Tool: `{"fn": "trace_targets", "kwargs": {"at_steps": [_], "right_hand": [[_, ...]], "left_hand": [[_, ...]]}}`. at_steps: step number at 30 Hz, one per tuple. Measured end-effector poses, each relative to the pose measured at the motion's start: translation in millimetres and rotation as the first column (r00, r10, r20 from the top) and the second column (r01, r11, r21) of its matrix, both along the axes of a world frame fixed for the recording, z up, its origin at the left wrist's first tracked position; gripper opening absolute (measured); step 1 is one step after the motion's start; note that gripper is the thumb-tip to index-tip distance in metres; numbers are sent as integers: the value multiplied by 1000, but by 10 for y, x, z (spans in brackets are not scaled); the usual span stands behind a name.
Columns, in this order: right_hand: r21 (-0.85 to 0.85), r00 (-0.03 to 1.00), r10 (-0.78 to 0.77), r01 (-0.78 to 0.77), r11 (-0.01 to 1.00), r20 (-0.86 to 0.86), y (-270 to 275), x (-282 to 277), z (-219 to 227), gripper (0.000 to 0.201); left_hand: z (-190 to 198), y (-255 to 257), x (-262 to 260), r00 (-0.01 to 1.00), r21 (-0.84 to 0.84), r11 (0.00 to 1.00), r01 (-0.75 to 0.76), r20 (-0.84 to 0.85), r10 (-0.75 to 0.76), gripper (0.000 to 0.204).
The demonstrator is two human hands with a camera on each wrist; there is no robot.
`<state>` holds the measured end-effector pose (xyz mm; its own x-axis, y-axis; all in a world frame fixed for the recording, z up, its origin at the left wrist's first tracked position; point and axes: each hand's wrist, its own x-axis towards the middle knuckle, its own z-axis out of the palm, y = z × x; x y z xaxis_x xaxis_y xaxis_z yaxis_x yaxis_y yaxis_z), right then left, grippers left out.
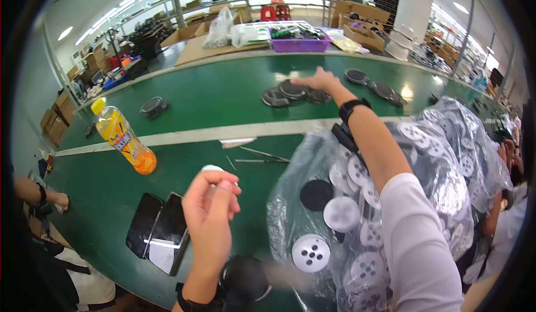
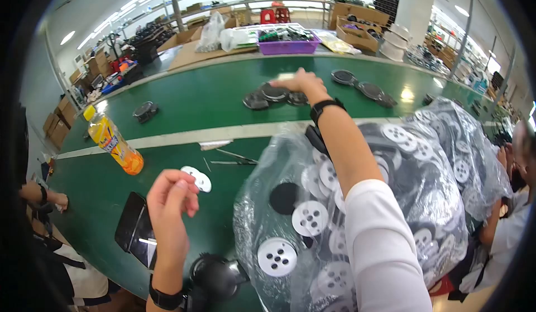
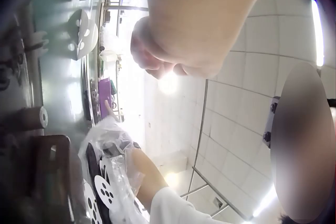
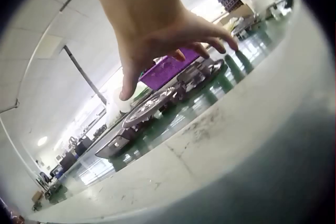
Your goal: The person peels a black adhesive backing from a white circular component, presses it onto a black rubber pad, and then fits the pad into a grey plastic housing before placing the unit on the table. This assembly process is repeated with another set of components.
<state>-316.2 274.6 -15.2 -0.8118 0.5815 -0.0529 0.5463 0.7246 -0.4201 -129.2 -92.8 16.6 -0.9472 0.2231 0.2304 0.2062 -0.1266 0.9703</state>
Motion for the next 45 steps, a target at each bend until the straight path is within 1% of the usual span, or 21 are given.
{"fn": "trace_targets", "kwargs": {"at_steps": [3, 8, 10, 15, 17, 19, 21, 22, 23, 25, 26, 27, 29, 32, 34, 35, 39, 41, 43, 44, 45], "right_hand": [[67, 971, -70, 56, 996, 227, -235, 54, 62, 119], [19, 986, 87, -91, 996, 144, 217, -201, -157, 115], [-13, 960, 275, -275, 961, 46, 342, -134, -101, 92], [-226, 949, 281, -308, 924, -142, 438, -22, 83, 59], [-640, 888, 276, -457, 618, -368, 384, 6, 150, 49], [-668, 883, 289, -469, 577, -370, 241, -37, 148, 54], [-323, 821, 442, -555, 766, -361, 78, -95, 48, 74], [-96, 840, 526, -539, 837, -133, 59, -168, -54, 94], [-107, 839, 528, -542, 834, -130, 42, -158, -35, 94], [-193, 814, 549, -517, 834, 190, -44, -137, 97, 97], [-199, 812, 560, -529, 825, 165, 0, -150, 80, 96], [-397, 825, 554, -475, 785, 110, -64, -28, 163, 94], [-114, 861, 506, -498, 859, 49, -18, 33, 169, 92], [-25, 894, 421, -429, 903, -153, 76, 143, 112, 85], [-161, 848, 406, -478, 863, -341, 119, 187, 145, 78], [-345, 794, 347, -549, 762, -498, 29, 227, 199, 78], [-397, 648, 544, -760, 515, -533, -780, 653, 879, 69], [-204, 484, 802, -875, 439, -349, -1312, 925, 961, 85], [-68, 411, 901, -912, 406, -141, -1813, 1238, 949, 87], [9, 296, 952, -955, 298, -77, -1994, 1322, 871, 86], [-69, 247, 966, -968, 242, -75, -2139, 1412, 790, 90]], "left_hand": [[-22, -12, -24, 1000, -2, 1000, -8, 15, 8, 12], [-55, 6, -19, 997, 5, 1000, 7, 81, -7, 12], [-84, 10, -49, 997, -10, 1000, 23, 79, -22, 12], [-93, -19, -85, 991, 15, 1000, -1, 133, -1, 11], [-88, -16, -77, 990, 8, 1000, -9, 144, 8, 11], [-79, -5, -79, 993, -31, 999, -24, 114, 28, 12], [-84, -1, -91, 994, -35, 999, -19, 109, 23, 12], [-95, -7, -91, 994, -39, 999, -16, 110, 20, 13], [-97, -13, -103, 993, -47, 999, -20, 118, 25, 13], [-82, -41, -155, 994, -8, 998, -58, 92, 59, 13], [-68, -97, -201, 996, -12, 997, -82, 37, 83, 13], [-24, -144, -244, 991, 62, 989, -134, -1, 135, 13], [64, -254, -298, 968, 137, 960, -245, -25, 251, 15], [87, -432, -399, 959, 207, 941, -269, -32, 281, 16], [55, -470, -438, 953, 262, 928, -264, -75, 292, 16], [29, -482, -435, 951, 258, 924, -283, -51, 305, 16], [114, -540, -429, 954, 286, 923, -257, -77, 289, 17], [176, -550, -385, 932, 317, 909, -269, -151, 329, 17], [211, -577, -353, 919, 328, 904, -274, -189, 347, 17], [207, -606, -364, 923, 284, 916, -283, -180, 340, 19], [197, -612, -372, 926, 238, 926, -292, -171, 336, 21]]}}
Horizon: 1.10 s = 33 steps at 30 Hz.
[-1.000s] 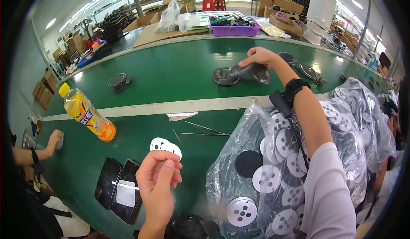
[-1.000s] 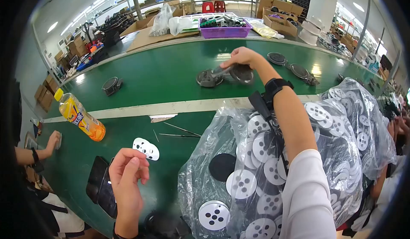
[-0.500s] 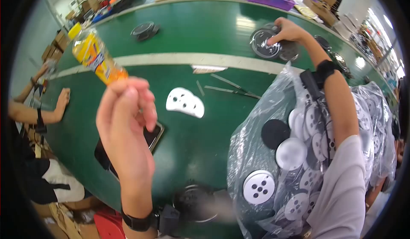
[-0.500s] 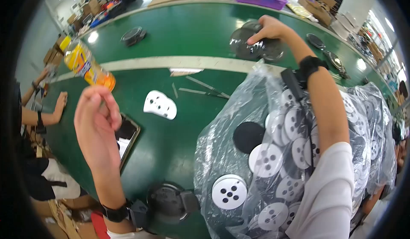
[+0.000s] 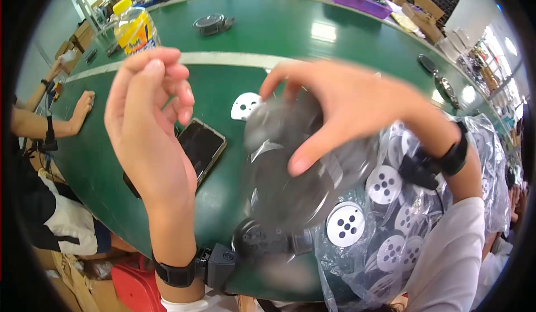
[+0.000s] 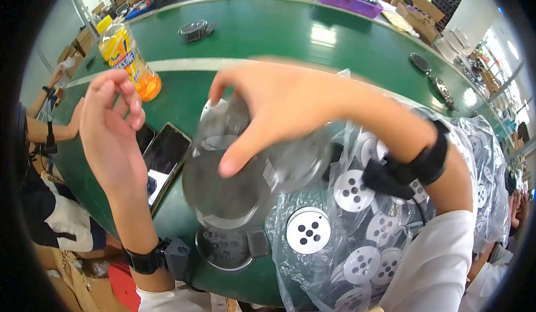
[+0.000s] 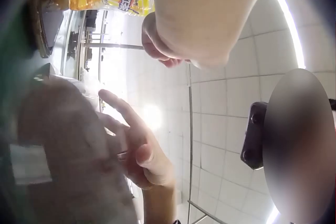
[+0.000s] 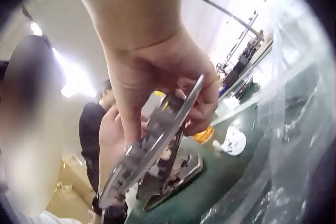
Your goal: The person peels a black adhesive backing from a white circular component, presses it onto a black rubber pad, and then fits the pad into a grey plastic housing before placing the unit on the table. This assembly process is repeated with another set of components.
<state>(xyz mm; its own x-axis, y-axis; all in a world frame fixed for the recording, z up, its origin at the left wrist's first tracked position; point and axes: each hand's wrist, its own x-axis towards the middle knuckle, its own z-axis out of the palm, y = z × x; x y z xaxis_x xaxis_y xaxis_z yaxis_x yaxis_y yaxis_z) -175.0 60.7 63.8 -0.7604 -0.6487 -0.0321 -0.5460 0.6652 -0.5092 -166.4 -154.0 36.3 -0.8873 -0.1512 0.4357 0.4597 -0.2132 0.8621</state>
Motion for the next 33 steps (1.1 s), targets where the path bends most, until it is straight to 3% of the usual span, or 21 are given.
{"fn": "trace_targets", "kwargs": {"at_steps": [1, 2, 4, 7, 10, 12, 14, 16, 17, 21, 23, 25, 26, 28, 30, 33], "right_hand": [[-71, 988, -32, 43, 997, 152, -72, 41, -121, 88], [-144, 980, 12, 17, 989, 199, -108, 55, -204, 86], [-39, 999, 15, -13, 999, 52, -38, 43, -165, 82], [-162, 974, -172, 196, 967, 147, 172, -212, 63, 72], [-101, 954, -270, 258, 961, -133, 449, -659, 163, 55], [-97, 947, -289, 277, 956, -138, 429, -980, 269, 57], [-158, 909, -331, 298, 941, -253, 224, -1389, 313, 62], [-78, 852, -238, 229, 970, -467, -72, -1904, 214, 77], [-95, 847, -230, 211, 973, -480, -195, -2122, 48, 77], [-91, 840, -479, 473, 876, -253, -677, -2695, -562, 106], [-77, 804, -580, 575, 814, -130, -794, -2882, -865, 108], [87, 737, -661, 674, 733, -139, -858, -2842, -957, 100], [254, 758, -622, 652, 714, -196, -849, -2893, -981, 91], [214, 729, -635, 683, 698, -257, -822, -2874, -947, 73], [225, 748, -644, 663, 714, -162, -726, -2965, -928, 68], [300, 746, -638, 663, 686, -191, -664, -2847, -861, 66]], "left_hand": [[-10, 22, 5, 1000, 16, 1000, 6, 25, -6, 19], [-24, 40, 0, 1000, 21, 1000, 19, 5, -19, 19], [-18, 80, 15, 996, -27, 999, 27, 80, -25, 18], [-14, 96, 1, 996, -19, 1000, 17, 83, -16, 16], [3, 152, 12, 997, -4, 1000, 10, 77, -9, 15], [-60, 234, 44, 996, -13, 1000, 18, 91, -17, 14], [-102, 288, 62, 990, -20, 996, 92, 111, -89, 13], [-93, 317, 102, 988, -79, 991, 106, 122, -96, 16], [-95, 324, 113, 993, -92, 992, 81, 90, -73, 16], [-138, 319, 120, 1000, -143, 990, 4, -14, -6, 13], [-155, 299, 130, 998, -136, 990, -31, -62, 23, 11], [-160, 270, 103, 990, -158, 984, -81, -125, 62, 10], [-142, 250, 101, 986, -187, 976, -113, -146, 87, 9], [-138, 205, 69, 982, -185, 973, -135, -155, 107, 8], [-127, 204, 54, 984, -235, 962, -138, -141, 106, 8], [-132, 221, 54, 983, -223, 964, -142, -148, 110, 9]]}}
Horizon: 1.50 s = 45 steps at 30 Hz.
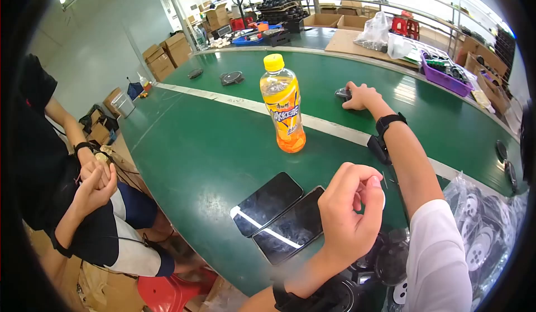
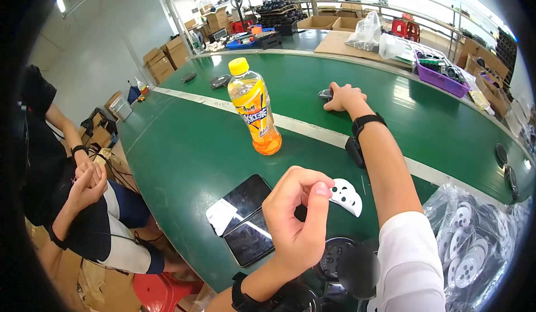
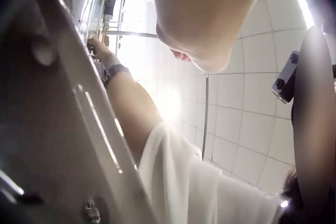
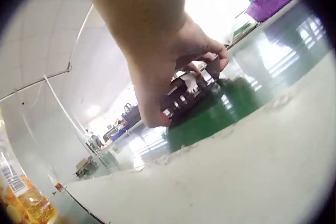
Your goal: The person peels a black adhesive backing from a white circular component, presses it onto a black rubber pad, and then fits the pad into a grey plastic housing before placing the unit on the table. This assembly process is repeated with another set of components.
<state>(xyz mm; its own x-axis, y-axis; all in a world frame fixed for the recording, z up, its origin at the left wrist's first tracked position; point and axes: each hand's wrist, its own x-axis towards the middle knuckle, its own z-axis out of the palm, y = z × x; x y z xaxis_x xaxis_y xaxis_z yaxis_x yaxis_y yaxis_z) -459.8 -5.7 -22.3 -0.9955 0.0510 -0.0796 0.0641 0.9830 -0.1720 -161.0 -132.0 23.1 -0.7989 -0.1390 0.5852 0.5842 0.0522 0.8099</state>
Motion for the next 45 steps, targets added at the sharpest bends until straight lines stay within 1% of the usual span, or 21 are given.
{"fn": "trace_targets", "kwargs": {"at_steps": [1, 3, 4, 7, 10, 14, 17, 19, 20, 21, 22, 23, 25, 27, 29, 32, 35, 38, 41, 43, 45], "right_hand": [[4, 1000, -9, 9, 1000, -7, 97, -93, -50, 66], [-346, 975, 221, -206, 915, 4, 343, -214, -98, 67], [-480, 976, 185, -109, 871, 114, 445, -176, 13, 65], [-544, 910, 334, -156, 825, 247, 583, 458, 656, 63], [-686, 773, 609, -348, 640, 176, 569, 1464, 1083, 62], [-582, 535, 828, -625, 520, 165, 467, 2494, 1146, 70], [-497, 561, 824, -737, 459, -71, 443, 3106, 824, 82], [-430, 577, 811, -758, 490, -95, 549, 3234, 809, 76], [-500, 713, 697, -630, 594, -70, 611, 3316, 828, 68], [-564, 825, 564, -478, 674, -26, 675, 3394, 835, 61], [-559, 851, 519, -472, 682, -84, 759, 3480, 810, 38], [-568, 861, 503, -453, 687, -78, 821, 3603, 794, 38], [-566, 826, 556, -413, 713, 97, 889, 3883, 789, 26], [-518, 841, 510, -360, 776, 180, 856, 4155, 702, 25], [-326, 844, 534, -495, 806, 38, 865, 4389, 515, 34], [-268, 861, 492, -508, 819, -128, 896, 4533, 343, 45], [-285, 882, 460, -470, 836, -106, 995, 4519, 304, 50], [-289, 903, 428, -418, 861, -34, 1024, 4516, 327, 45], [-280, 888, 458, -449, 849, -37, 1030, 4448, 438, 39], [-225, 863, 496, -467, 855, 95, 1036, 4399, 580, 36], [-251, 847, 529, -501, 828, 57, 995, 4406, 471, 32]], "left_hand": [[-8, -3, -4, 1000, 11, 1000, -2, -5, 2, 9], [-40, -42, -32, 1000, 41, 999, 10, 1, -10, 8], [-54, -56, -50, 1000, 70, 997, -14, -14, 15, 8], [-16, -83, -114, 997, 191, 981, -30, -70, 45, 10], [68, -121, -107, 999, 355, 934, -30, -12, 37, 12], [80, -174, -156, 998, 334, 942, -12, -50, 31, 16], [50, -97, -140, 997, 241, 968, 66, -51, -56, 16], [43, -60, -137, 992, 186, 974, 127, -10, -128, 17], [26, -64, -127, 972, -60, 975, 216, 104, -209, 17], [9, -82, -121, 937, -289, 902, 320, 234, -258, 19], [-9, -119, -113, 906, -453, 795, 404, 320, -278, 24], [-45, -129, -147, 840, -543, 649, 533, 432, -329, 27], [-159, -125, -112, 897, -762, 477, 438, 341, -280, 30], [-220, -65, -128, 894, -769, 471, 433, 298, -336, 32], [-188, -31, -120, 898, -689, 577, 439, 356, -258, 30], [-71, -9, -34, 905, -683, 594, 424, 349, -245, 28], [11, 52, 60, 883, -651, 598, 468, 379, -278, 25], [187, 10, 185, 834, -432, 719, 545, 371, -408, 17], [336, -177, 175, 910, -320, 854, 411, 210, -359, 17], [378, -221, 192, 930, -341, 873, 349, 241, -277, 19], [339, -172, 182, 949, -338, 889, 308, 183, -258, 18]]}}
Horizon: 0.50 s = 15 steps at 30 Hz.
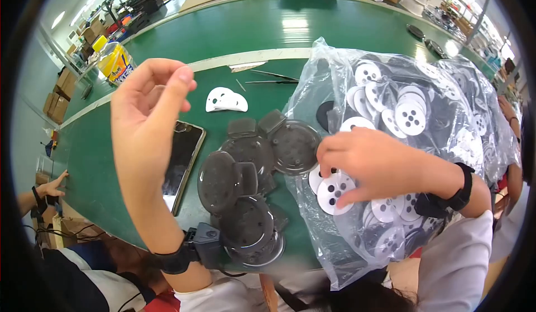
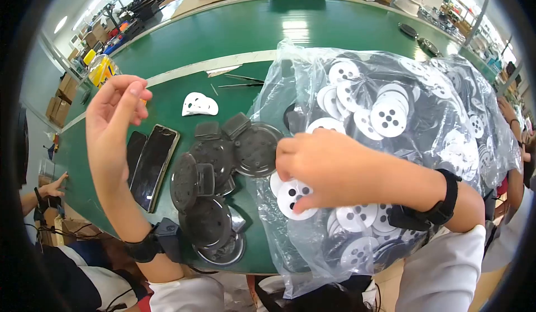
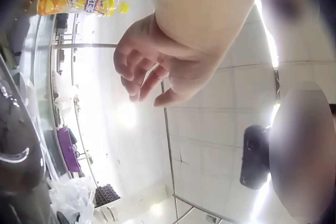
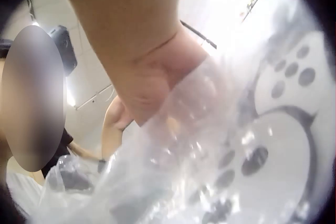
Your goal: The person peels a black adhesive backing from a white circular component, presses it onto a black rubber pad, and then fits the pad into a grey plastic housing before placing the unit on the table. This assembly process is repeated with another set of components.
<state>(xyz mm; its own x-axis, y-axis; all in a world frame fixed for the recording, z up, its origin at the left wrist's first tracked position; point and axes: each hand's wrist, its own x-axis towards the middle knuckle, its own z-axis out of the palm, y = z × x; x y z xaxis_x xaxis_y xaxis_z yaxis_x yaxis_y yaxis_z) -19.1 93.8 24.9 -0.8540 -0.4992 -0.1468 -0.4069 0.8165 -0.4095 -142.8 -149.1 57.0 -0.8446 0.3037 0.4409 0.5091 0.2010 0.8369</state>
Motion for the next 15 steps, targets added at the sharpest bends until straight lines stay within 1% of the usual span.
{"fn": "trace_targets", "kwargs": {"at_steps": [2, 3, 4, 6, 7, 8, 10, 11, 12, 13, 14, 15], "right_hand": [[18, 978, 77, -75, 997, -196, -66, 51, -110, 27], [46, 971, 111, -103, 994, -210, -59, 37, -121, 28], [36, 972, 113, -108, 994, -205, -61, 46, -116, 28], [132, 970, 137, -112, 985, -199, -73, 70, -57, 29], [73, 972, 148, -137, 988, -184, -64, 65, -39, 25], [69, 970, 155, -144, 987, -186, -26, 41, -3, 25], [-160, 984, 158, -143, 977, 84, 94, -18, 110, 22], [-315, 993, 110, -92, 945, 39, 120, -33, 188, 21], [-310, 994, 99, -82, 947, 40, 133, -48, 202, 21], [-602, 992, -125, 88, 794, -20, 144, -52, 215, 23], [-828, 936, -350, 184, 529, -16, 161, -57, 248, 24], [-904, 915, -388, 257, 343, 113, 170, -55, 303, 33]], "left_hand": [[-53, 75, 8, 1000, -39, 999, 22, -4, -22, 16], [-72, 119, 30, 998, -14, 999, 52, 26, -51, 16], [-90, 168, 58, 995, 10, 997, 80, 56, -81, 16], [-119, 259, 114, 978, 83, 981, 175, 103, -183, 7], [-119, 276, 155, 973, -5, 980, 197, 124, -195, 13], [-126, 336, 218, 966, 23, 976, 216, 140, -218, 11], [-106, 384, 308, 954, -46, 964, 261, 163, -251, 11], [-125, 422, 366, 956, -51, 965, 258, 156, -247, 12], [-141, 460, 416, 958, -58, 965, 256, 147, -245, 13], [-209, 513, 421, 957, -48, 958, 283, 76, -279, 22], [-126, 534, 523, 919, -4, 936, 351, 193, -344, 35], [-166, 570, 556, 856, 123, 888, 443, 236, -459, 41]]}}
